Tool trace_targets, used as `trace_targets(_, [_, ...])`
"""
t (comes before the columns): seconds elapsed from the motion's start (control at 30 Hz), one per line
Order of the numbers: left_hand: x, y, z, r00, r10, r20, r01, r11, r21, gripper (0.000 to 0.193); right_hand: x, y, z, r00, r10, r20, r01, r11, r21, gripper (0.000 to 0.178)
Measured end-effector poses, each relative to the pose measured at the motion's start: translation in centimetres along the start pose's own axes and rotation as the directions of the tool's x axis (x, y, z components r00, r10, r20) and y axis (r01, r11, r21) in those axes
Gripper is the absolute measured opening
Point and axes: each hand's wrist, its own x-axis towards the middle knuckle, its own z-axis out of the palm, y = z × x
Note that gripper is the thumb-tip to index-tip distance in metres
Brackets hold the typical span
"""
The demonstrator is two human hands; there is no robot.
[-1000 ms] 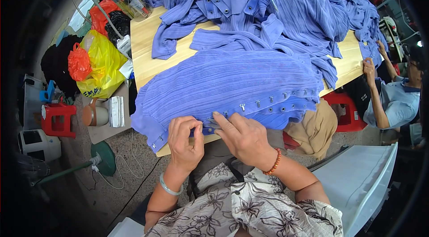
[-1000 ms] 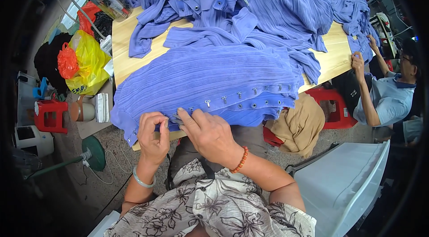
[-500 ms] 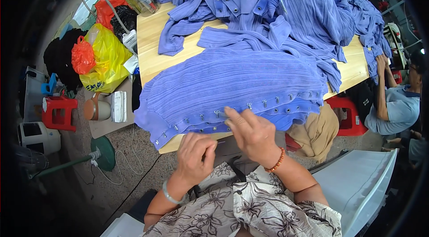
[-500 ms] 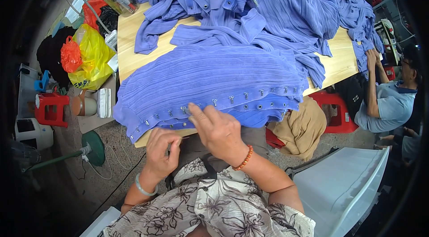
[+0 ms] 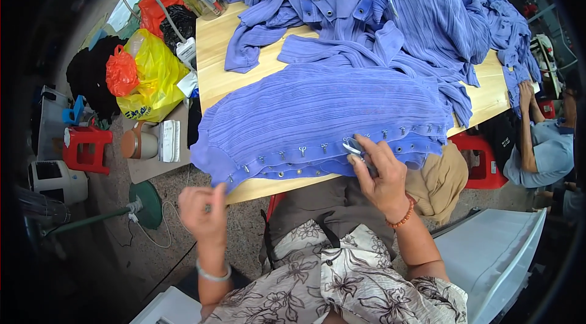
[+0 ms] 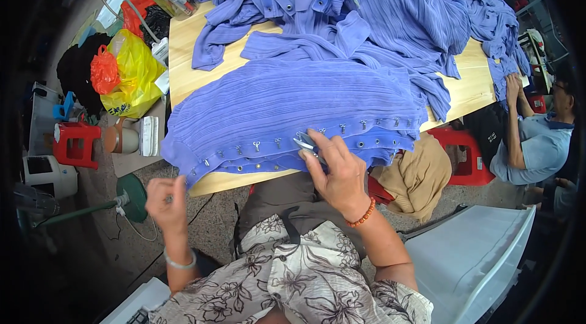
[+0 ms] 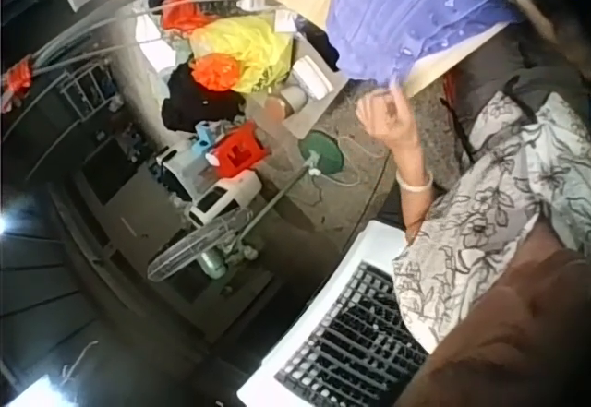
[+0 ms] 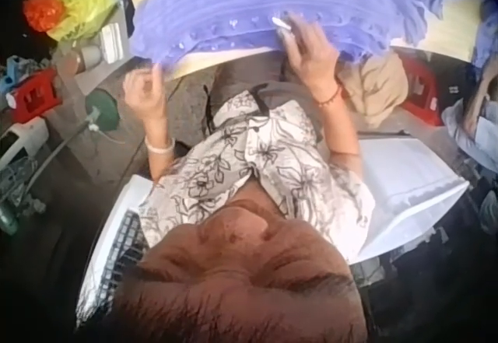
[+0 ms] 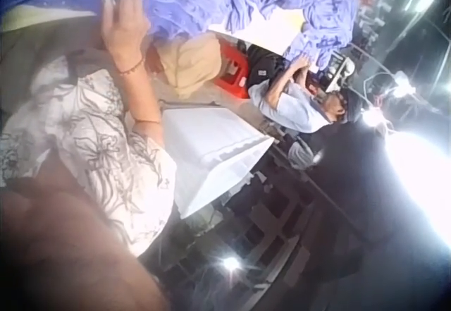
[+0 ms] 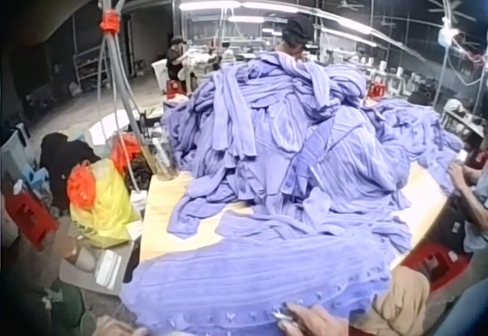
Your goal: Trimming excess threads from blue pleated garments using small thread snips.
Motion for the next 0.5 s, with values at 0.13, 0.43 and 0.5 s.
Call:
trace_targets(0.13, [3.1,3.9,4.6,0.968,0.250,-0.006,-0.250,0.968,0.028,0.026,-0.3,-0.2,0.3,0.999,-0.039,-0.001,0.039,0.999,0.001,0.037])
trace_targets(0.43, [3.7,3.0,7.8,0.952,0.289,0.097,-0.297,0.951,0.082,0.020,-0.1,-0.7,0.6,0.995,-0.091,0.039,0.089,0.995,0.040,0.038])
trace_targets(0.5, [3.5,3.0,7.9,0.946,0.309,0.099,-0.320,0.939,0.126,0.018,0.0,-0.9,0.7,0.993,-0.107,0.058,0.105,0.994,0.040,0.038])
